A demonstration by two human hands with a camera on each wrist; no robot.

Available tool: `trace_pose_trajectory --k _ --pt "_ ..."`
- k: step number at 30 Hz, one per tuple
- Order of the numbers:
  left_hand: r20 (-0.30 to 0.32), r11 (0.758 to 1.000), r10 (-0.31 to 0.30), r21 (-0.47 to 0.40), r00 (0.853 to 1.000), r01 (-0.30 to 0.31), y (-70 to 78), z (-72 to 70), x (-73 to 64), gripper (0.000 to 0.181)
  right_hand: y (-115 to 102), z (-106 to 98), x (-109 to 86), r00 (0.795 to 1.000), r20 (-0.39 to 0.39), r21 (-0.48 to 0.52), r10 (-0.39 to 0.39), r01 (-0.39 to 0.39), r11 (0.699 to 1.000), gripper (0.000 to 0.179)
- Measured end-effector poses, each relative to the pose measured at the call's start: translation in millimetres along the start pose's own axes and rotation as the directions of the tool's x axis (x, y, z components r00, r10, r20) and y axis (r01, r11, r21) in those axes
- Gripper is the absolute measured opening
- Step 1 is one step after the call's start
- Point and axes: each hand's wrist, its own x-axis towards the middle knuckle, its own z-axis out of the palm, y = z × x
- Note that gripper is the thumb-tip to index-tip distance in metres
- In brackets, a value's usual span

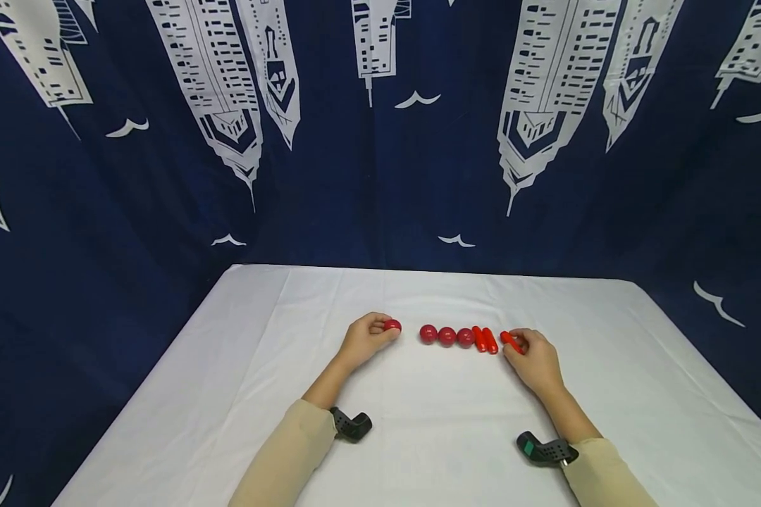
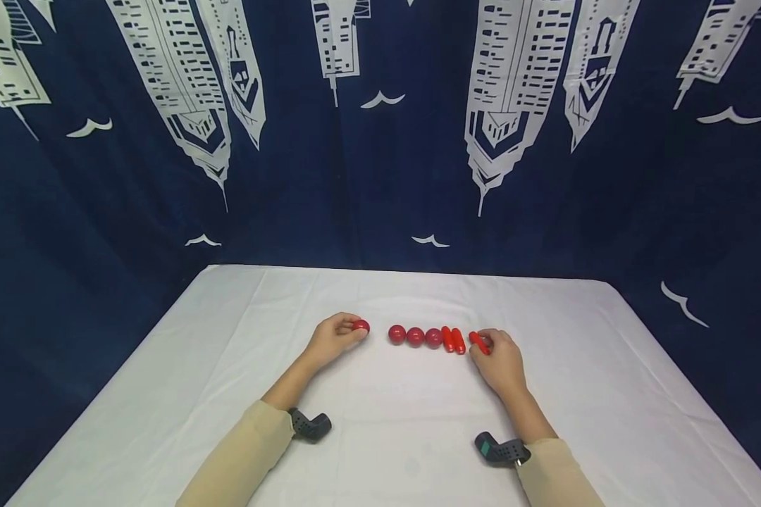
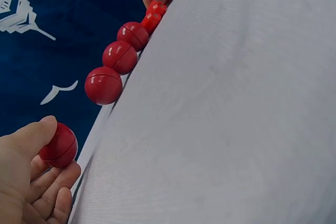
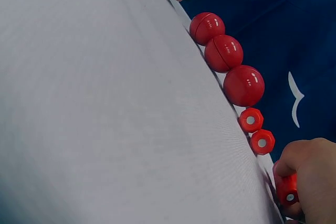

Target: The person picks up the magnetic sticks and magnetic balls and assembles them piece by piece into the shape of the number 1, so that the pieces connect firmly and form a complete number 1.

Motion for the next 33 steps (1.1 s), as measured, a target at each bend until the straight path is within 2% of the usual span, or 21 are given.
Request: trace_pose_trajectory --k 6,12,16,20,30,33 --pt "-0.010 0.996 -0.037 -0.079 0.999 0.036 -0.2 0.4 -3.2 0.032 -1 -2 -1.8 1.000 -0.027 0.022 -0.011 0.011 1.000 0.027" --pt "-0.036 0.994 -0.042 -0.099 0.998 0.038 -4.5 0.3 -3.2 0.031 -11 -3 -0.3 0.999 -0.043 0.083 0.015 -0.011 0.997 0.028" --pt "-0.060 0.992 -0.040 -0.122 0.997 0.033 -4.1 -0.5 -2.7 0.030 -22 -4 1.7 0.999 -0.015 0.128 0.032 -0.030 0.991 0.031" --pt "-0.053 0.987 -0.045 -0.154 0.998 0.036 -2.9 -1.8 -4.1 0.032 -30 -5 1.0 0.999 0.024 0.150 0.043 -0.046 0.988 0.032" --pt "-0.052 0.984 -0.042 -0.174 0.998 0.033 -3.4 -4.4 -4.9 0.033 -55 -6 -2.5 0.994 0.103 0.240 0.029 -0.053 0.969 0.032" --pt "-0.044 0.985 -0.028 -0.173 0.999 0.021 2.9 -6.0 -6.9 0.033 -62 -5 -4.5 0.994 0.109 0.264 0.013 -0.042 0.964 0.031"
